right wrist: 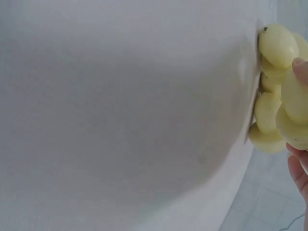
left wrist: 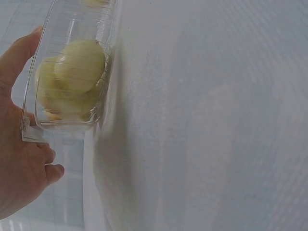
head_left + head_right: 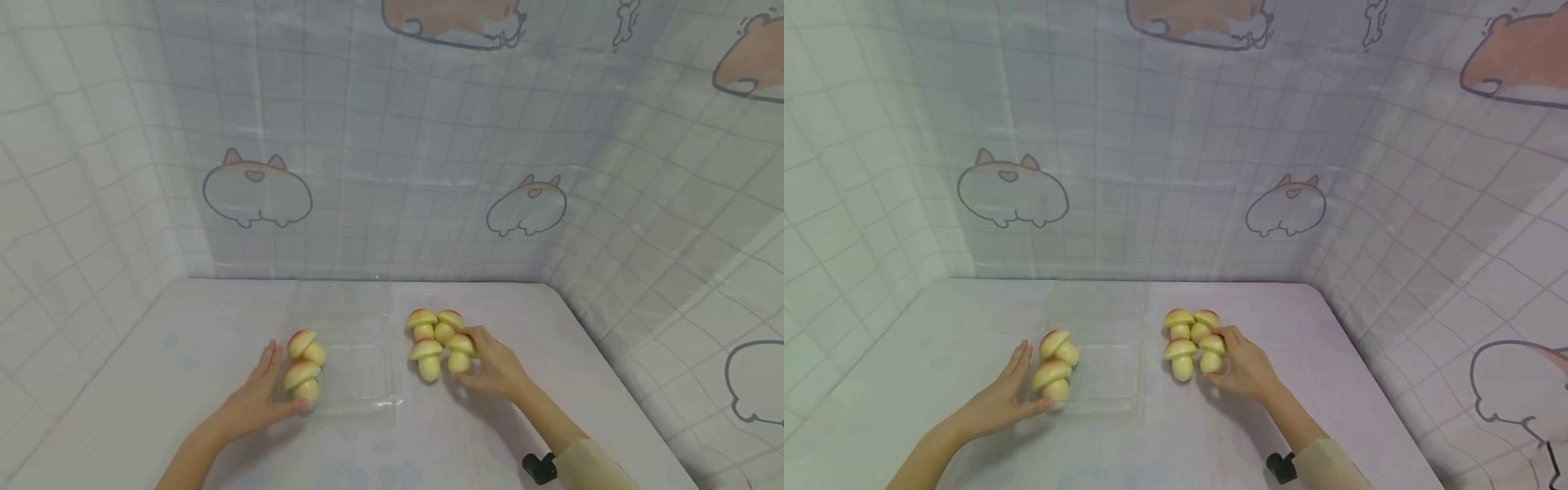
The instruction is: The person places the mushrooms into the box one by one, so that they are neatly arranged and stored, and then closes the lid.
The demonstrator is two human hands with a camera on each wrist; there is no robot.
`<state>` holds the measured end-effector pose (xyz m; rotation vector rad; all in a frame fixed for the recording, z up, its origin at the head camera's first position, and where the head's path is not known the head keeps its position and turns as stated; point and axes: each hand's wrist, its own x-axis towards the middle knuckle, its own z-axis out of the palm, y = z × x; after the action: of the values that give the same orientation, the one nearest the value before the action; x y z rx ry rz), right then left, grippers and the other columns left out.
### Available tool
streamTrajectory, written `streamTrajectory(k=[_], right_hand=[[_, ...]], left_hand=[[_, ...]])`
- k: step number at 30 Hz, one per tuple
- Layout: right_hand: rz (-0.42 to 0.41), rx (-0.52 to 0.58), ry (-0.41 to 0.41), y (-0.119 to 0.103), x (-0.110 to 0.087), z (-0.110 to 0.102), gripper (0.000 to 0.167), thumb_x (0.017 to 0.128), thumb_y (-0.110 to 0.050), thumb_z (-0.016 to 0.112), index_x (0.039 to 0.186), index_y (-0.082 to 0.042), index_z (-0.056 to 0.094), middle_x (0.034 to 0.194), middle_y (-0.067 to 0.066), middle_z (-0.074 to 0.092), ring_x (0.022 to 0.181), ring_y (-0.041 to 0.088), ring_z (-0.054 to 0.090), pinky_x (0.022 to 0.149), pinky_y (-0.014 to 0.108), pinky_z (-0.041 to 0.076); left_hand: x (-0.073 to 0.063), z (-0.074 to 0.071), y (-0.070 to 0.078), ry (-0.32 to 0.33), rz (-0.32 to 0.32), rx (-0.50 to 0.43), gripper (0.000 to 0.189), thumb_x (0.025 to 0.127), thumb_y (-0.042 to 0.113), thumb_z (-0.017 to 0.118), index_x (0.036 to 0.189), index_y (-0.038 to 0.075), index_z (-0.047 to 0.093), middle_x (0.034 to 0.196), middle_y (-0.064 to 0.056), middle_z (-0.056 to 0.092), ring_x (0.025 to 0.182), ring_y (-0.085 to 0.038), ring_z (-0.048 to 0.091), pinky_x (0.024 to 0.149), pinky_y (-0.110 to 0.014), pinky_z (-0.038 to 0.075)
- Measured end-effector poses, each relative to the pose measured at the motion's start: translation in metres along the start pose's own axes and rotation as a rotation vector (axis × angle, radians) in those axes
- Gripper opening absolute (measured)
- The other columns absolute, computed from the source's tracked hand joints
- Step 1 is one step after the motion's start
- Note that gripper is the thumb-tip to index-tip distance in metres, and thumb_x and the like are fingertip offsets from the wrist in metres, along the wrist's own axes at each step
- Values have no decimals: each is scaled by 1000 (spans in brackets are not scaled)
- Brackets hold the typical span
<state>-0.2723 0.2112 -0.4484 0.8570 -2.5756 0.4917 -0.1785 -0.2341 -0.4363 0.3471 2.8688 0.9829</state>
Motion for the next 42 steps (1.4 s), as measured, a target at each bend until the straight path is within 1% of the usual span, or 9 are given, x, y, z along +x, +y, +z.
streamTrajectory(k=[3, 6, 14, 20, 27, 31, 35, 40, 42], right_hand=[[-30, 19, 21, -1, 2, -3, 78, 64, -39, 85, 125, -3, 50, 113, 6, 57, 92, 19, 62, 73, 37, 55], [-55, 30, 39, -1, 5, -5, 79, 65, -40, 85, 126, -3, 49, 113, 6, 57, 94, 19, 62, 74, 37, 55], [-62, 74, 59, -7, 7, -11, 81, 65, -40, 85, 126, -3, 48, 116, 5, 56, 99, 18, 61, 77, 36, 55], [-100, 90, 103, -9, 12, -13, 83, 63, -38, 87, 127, -2, 47, 116, 4, 55, 98, 17, 61, 75, 36, 55], [-115, 104, 124, -15, 18, -21, 83, 63, -37, 86, 127, -3, 47, 117, 3, 55, 98, 15, 60, 75, 33, 55], [-129, 128, 144, -17, 21, -27, 84, 62, -37, 86, 128, -3, 47, 117, 4, 55, 94, 14, 59, 70, 31, 54], [-128, 138, 143, -18, 24, -31, 83, 63, -39, 86, 128, -4, 48, 117, 3, 55, 90, 12, 58, 66, 29, 53], [-127, 154, 146, -20, 28, -36, 82, 63, -38, 86, 127, -4, 48, 118, 2, 55, 89, 12, 57, 66, 31, 54], [-134, 155, 154, -21, 31, -37, 82, 63, -37, 86, 127, -4, 47, 118, 2, 55, 90, 11, 57, 66, 30, 53]], left_hand=[[1, 0, 1, 2, -3, 7, 114, 83, 55, 68, 148, -13, 3, 154, -33, -4, 138, -54, 7, 100, -71, 25], [1, -1, 3, 5, -1, 13, 114, 83, 55, 68, 148, -14, 4, 154, -34, -4, 138, -54, 7, 102, -70, 24], [-2, 1, 4, 5, 8, 6, 114, 82, 52, 71, 146, -16, 5, 153, -36, -3, 138, -55, 7, 104, -68, 22], [-3, 3, 1, 4, 7, -13, 114, 83, 53, 69, 147, -15, 3, 154, -34, -5, 138, -55, 6, 103, -69, 21], [-1, 2, 2, 5, 9, -23, 114, 83, 52, 69, 148, -13, 2, 154, -33, -6, 138, -54, 4, 103, -69, 20], [0, 3, 1, 4, 4, -22, 114, 83, 52, 69, 148, -12, 1, 154, -32, -6, 138, -54, 5, 102, -71, 21], [0, 4, -1, 4, 2, -8, 115, 82, 53, 69, 148, -13, 1, 154, -33, -6, 137, -55, 7, 100, -71, 23], [1, 5, -2, 12, 12, 2, 115, 82, 53, 69, 148, -13, 2, 154, -34, -4, 137, -55, 7, 101, -71, 23], [1, 4, -2, 13, 15, 0, 115, 82, 53, 69, 148, -13, 2, 154, -34, -4, 137, -55, 6, 102, -70, 22]])
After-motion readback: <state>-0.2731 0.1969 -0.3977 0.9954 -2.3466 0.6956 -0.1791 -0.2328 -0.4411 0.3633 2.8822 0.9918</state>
